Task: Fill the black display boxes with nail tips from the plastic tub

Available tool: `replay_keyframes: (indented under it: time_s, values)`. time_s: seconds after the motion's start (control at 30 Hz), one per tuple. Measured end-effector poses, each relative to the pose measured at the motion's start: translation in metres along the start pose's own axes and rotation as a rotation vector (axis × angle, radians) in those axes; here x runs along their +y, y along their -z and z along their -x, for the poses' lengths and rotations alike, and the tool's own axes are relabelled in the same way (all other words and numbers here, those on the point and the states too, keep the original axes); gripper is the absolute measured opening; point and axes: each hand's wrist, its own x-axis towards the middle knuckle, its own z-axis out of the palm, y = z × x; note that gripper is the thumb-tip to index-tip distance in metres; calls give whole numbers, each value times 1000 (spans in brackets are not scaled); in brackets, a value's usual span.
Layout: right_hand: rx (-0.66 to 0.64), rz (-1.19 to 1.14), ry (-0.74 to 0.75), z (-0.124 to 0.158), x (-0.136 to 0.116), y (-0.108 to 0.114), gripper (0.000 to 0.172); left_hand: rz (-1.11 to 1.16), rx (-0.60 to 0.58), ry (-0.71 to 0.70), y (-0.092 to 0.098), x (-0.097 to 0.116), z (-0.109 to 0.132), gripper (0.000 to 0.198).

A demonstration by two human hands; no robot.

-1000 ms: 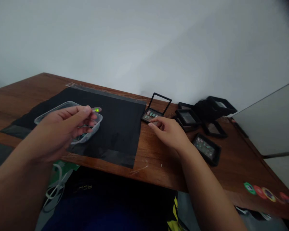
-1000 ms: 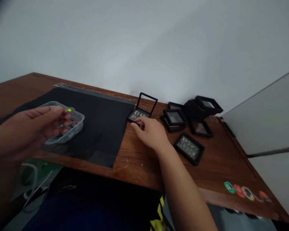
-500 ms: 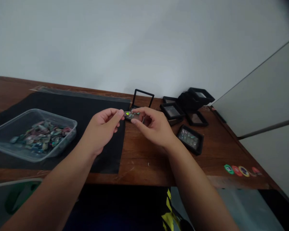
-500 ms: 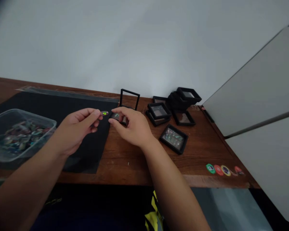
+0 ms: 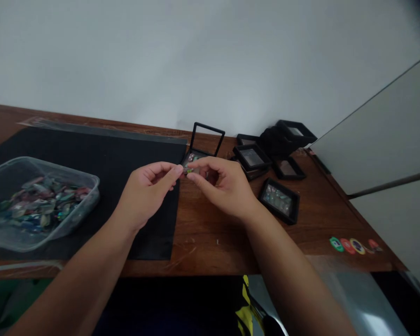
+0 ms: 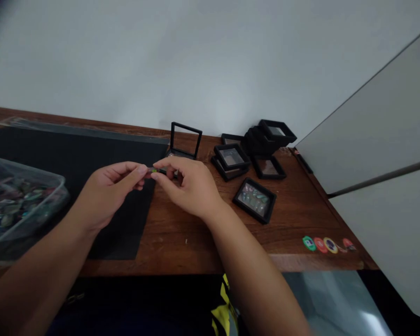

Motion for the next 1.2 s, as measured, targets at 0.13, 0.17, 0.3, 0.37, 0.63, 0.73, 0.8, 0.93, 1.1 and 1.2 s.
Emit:
replay_keyframes:
  time_s: [0.13,0.17,0.3,0.37,0.63,0.73,0.8,0.93,1.1,1.2]
  values:
    - [-9,-82,-56,-1,3,-2,17,-19,22,-21,3,-6,0,23]
    - [-6,-106,-72,-1,3,-3,17,-21,24,-33,4,-6,0,24]
    - [-1,-193,-117,-3,4,-3,19,1,33,-66,6,-8,0,25]
    - [-11,-238,-132,-3,5,-4,21,11,41,-69,7,-7,1,24]
    - [32,-418,-203,-7,8,-2,24,216,89,-85,5,-6,2,22]
    - [60,-441,-222,-9,9,0,24,271,113,-103,4,-7,2,22]
    - [74,-436,-235,-10,10,1,25,277,119,-109,4,-7,3,21]
    - [94,-418,-266,-12,14,2,27,282,117,-132,4,-7,4,19]
    - [105,-399,-332,-12,19,3,30,308,92,-158,3,-5,7,17]
    - [105,-387,-364,-13,21,4,33,327,78,-148,2,-3,8,17]
